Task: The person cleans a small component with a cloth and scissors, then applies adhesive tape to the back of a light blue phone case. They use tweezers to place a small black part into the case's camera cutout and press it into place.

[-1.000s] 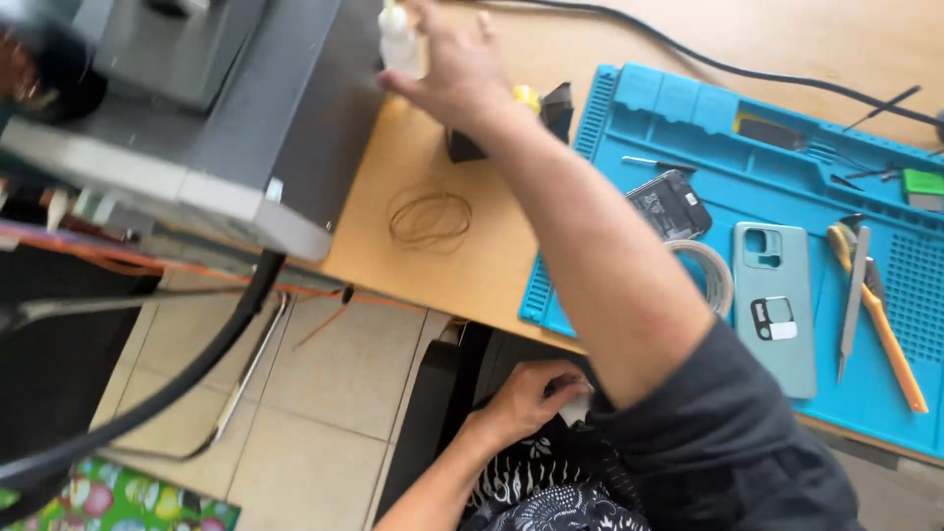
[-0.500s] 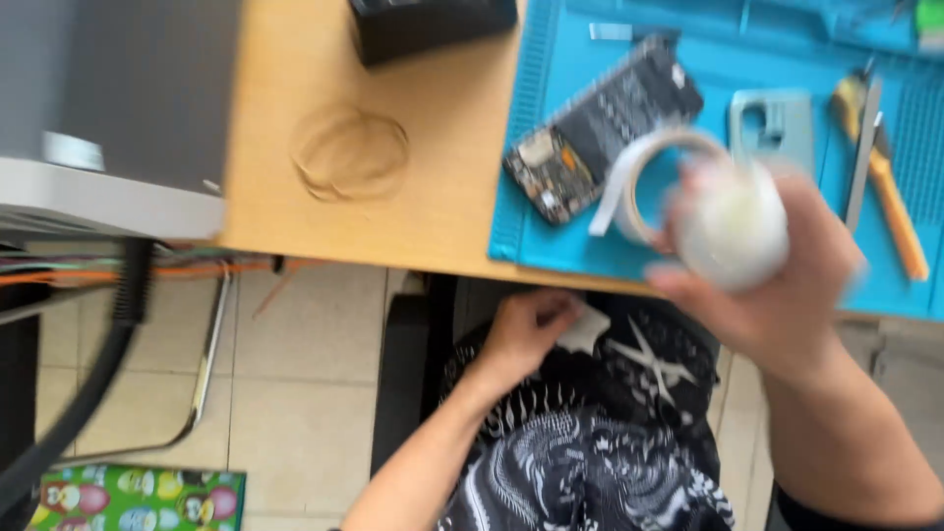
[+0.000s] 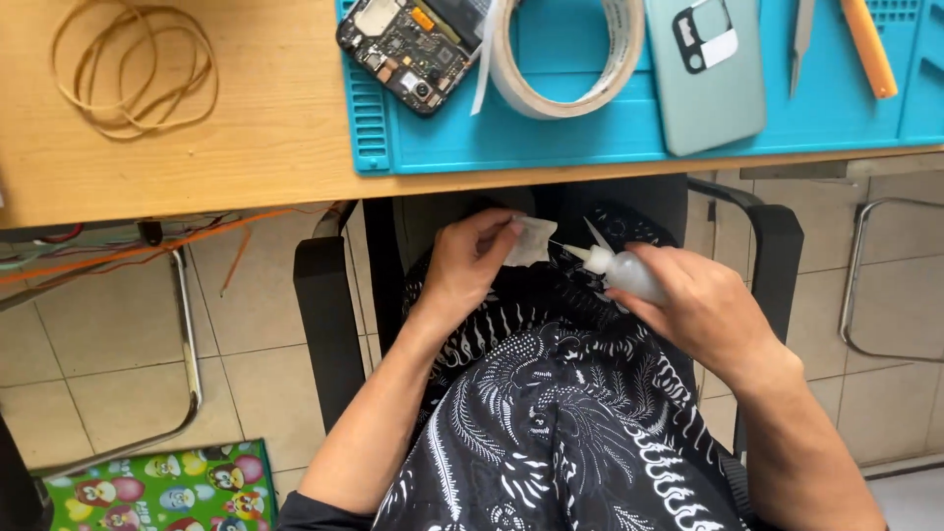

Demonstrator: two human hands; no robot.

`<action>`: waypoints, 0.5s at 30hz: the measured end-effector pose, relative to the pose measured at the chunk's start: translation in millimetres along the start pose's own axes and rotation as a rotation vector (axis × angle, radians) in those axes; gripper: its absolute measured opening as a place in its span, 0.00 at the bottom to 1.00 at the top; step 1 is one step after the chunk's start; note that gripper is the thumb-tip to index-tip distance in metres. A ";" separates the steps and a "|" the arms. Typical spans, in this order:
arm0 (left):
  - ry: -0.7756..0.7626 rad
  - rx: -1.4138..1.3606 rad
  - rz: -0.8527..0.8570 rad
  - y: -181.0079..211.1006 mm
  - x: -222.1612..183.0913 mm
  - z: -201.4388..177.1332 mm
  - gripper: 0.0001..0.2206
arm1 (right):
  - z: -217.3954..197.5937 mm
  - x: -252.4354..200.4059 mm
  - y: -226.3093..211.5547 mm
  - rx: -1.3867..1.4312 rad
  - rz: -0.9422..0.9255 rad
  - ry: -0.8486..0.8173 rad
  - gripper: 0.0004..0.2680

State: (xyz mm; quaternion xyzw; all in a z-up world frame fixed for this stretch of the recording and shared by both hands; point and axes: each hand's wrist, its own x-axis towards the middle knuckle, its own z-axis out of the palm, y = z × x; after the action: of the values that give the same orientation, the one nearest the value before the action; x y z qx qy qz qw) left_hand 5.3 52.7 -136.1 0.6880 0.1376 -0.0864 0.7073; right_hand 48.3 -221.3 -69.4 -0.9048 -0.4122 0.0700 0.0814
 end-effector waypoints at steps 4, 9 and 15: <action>-0.023 0.014 0.000 -3.0 0.6 0.3 0.13 | -0.9 2.0 -0.9 0.004 0.037 -0.040 0.19; -0.039 0.062 -0.007 -1.3 0.2 1.7 0.13 | -6.8 5.9 -2.7 -0.018 0.019 -0.040 0.19; -0.049 0.070 0.016 2.5 -0.1 -0.4 0.13 | -7.9 7.6 -4.2 -0.035 0.009 -0.053 0.18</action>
State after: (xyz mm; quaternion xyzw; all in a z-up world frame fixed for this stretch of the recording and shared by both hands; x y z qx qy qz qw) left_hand 6.0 53.2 -133.7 0.7111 0.1115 -0.1025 0.6866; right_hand 51.7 -213.5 -61.3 -0.9058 -0.4113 0.0868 0.0543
